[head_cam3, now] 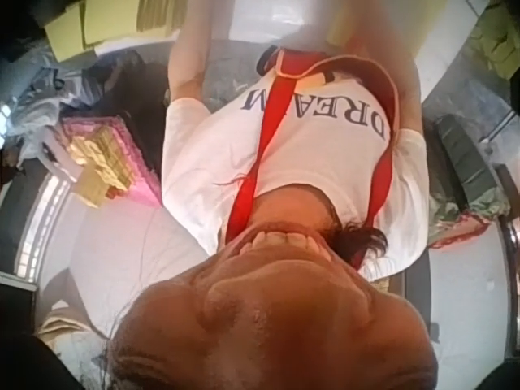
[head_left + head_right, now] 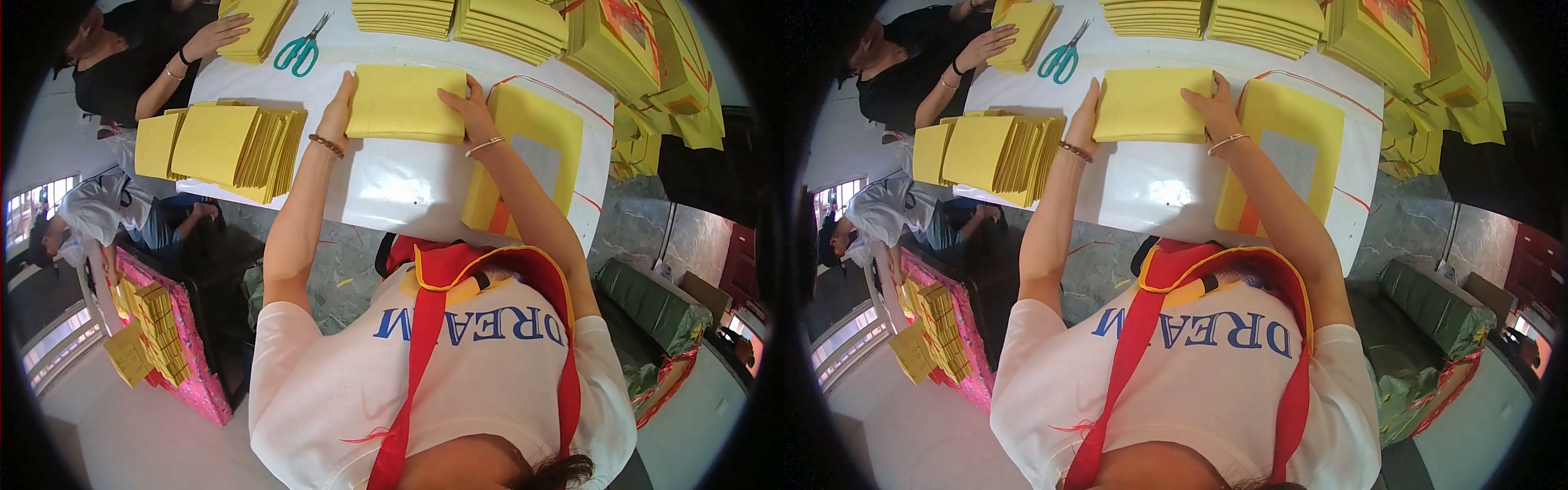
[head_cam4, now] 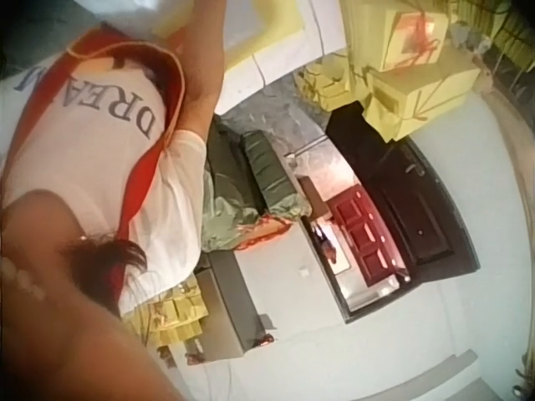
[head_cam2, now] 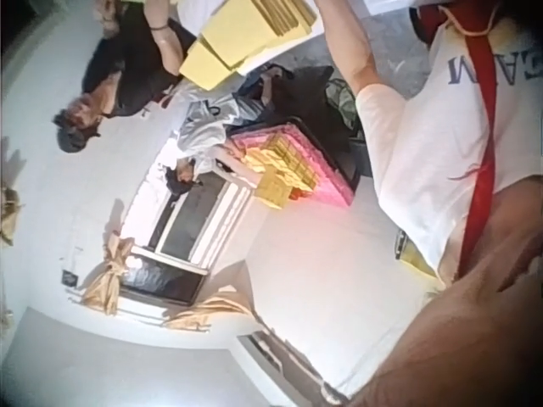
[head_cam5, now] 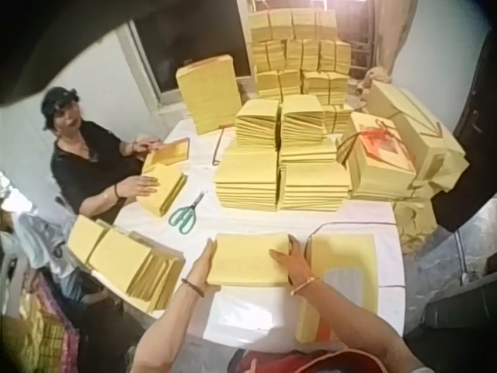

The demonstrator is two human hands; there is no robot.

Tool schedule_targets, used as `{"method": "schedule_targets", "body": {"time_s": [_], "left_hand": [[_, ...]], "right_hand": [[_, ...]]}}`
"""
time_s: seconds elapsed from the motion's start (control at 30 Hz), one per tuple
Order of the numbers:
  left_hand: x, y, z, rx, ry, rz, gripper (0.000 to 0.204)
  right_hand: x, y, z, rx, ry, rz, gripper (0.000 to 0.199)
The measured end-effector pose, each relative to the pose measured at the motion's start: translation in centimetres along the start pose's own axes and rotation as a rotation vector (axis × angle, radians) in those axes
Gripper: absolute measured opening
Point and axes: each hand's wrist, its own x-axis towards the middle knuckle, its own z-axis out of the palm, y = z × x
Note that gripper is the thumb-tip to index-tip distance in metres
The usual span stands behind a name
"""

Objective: Organizing and stacking yellow joss paper sheets on a work table.

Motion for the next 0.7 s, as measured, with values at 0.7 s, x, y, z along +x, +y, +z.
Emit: {"method": "schedule_targets", "body": {"time_s": [0.7], "left_hand": [[0.3,-0.1,-0.8,0.097,-0.118,0.372,0.074]], "right_hand": [[1.3,-2.5,-0.8,-0.333,-0.134,-0.209,0.070]]}}
